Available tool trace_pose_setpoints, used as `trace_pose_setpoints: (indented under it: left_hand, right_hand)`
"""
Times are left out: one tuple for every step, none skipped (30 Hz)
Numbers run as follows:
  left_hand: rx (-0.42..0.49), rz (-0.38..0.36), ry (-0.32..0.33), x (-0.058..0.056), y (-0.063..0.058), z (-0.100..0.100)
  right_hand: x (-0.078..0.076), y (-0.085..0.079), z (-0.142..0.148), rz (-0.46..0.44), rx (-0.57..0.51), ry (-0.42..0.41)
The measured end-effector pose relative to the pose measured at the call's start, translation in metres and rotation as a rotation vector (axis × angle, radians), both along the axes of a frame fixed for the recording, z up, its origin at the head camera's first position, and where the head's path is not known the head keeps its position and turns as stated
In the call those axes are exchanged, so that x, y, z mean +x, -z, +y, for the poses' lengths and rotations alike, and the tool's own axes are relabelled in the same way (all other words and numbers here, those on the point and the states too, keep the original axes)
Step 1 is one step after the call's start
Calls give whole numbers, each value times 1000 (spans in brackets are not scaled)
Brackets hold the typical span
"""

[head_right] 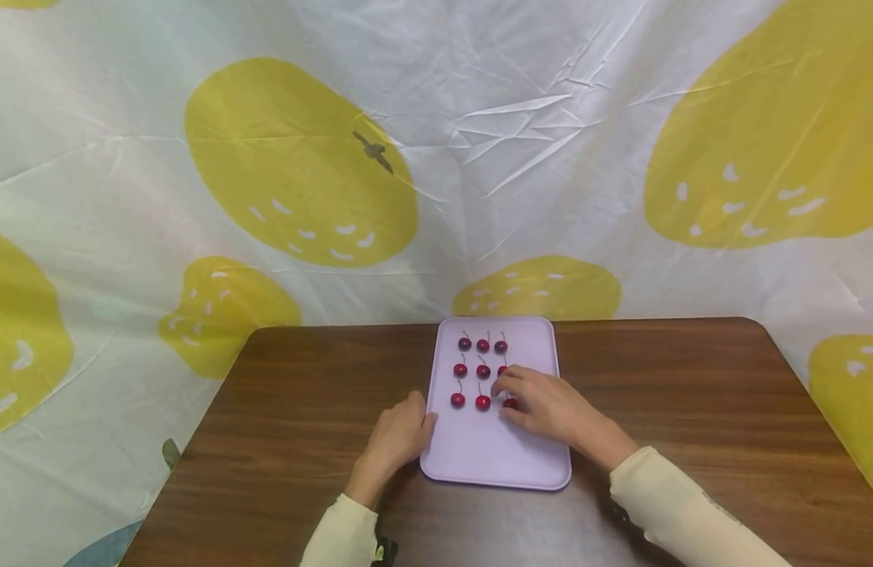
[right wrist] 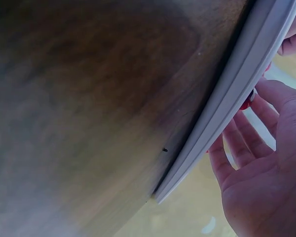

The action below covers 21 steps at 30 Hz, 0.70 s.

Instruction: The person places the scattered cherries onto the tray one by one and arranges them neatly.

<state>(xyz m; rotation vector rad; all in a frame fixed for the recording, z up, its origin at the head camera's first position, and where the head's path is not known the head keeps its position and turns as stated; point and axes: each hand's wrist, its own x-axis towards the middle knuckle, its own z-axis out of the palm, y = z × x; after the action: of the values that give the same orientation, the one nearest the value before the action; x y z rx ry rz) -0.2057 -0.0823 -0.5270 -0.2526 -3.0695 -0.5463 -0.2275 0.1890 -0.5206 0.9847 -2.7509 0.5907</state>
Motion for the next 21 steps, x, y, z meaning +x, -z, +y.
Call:
trace_pose_setpoints:
  left_hand:
    - [0, 1, 0, 0, 0, 0]
    - [2, 7, 2, 0, 0, 0]
    - [-1, 10, 3, 1, 0, 0]
    - [-5, 11, 4, 1, 0, 0]
    - [-7, 11, 5, 1, 0, 0]
    - [-7, 13, 5, 1, 0, 0]
    - [-7, 14, 6, 1, -1, 0]
    - [-8, 14, 7, 2, -1, 0]
    - [-10, 10, 7, 2, -1, 0]
    - [-9, 10, 8, 2, -2, 0]
    - [-7, 9, 8, 2, -3, 0]
    - [-4, 9, 9, 2, -3, 0]
    - [-3, 8, 9, 2, -3, 0]
    - [-2, 4, 8, 2, -3, 0]
    - [-1, 2, 6, 2, -3, 0]
    - [2, 2, 5, 1, -3, 0]
    - [5, -3, 3, 1, -3, -1]
    - [7, -9, 0, 0, -3, -1]
    - [10, -15, 0, 0, -3, -2]
    - [16, -26, 1, -1, -4, -2]
    - [25, -40, 2, -2, -4, -3]
  right_hand:
    - [0, 0, 0, 0, -3, -1]
    - [0, 0, 0, -2, -5, -2]
    - [-1, 0, 0, -4, -6, -3]
    - [-1, 1, 0, -6, -8, -4]
    - [-1, 1, 0, -7, -7, -4]
    - [-1, 1, -1, -9, -8, -3]
    - [-1, 1, -1, -9, -7, -2]
    - [-1, 2, -1, -10, -5, 0]
    - [0, 2, -1, -10, -4, 2]
    - [0, 2, -2, -11, -5, 3]
    - [0, 2, -2, -11, -7, 5]
    - [0, 1, -1, -11, -10, 7]
    - [1, 1, -1, -10, -15, 13]
    - [1, 0, -1, -11, -22, 19]
    - [1, 0, 0, -7, -29, 25]
    - [2, -2, 1, -6, -37, 32]
    - [3, -3, 2, -4, -43, 44]
    - [4, -4, 4, -1, -48, 56]
    - [5, -5, 6, -1, -53, 67]
    - [6, -7, 8, -3, -58, 79]
    - [8, -8, 11, -4, -58, 92]
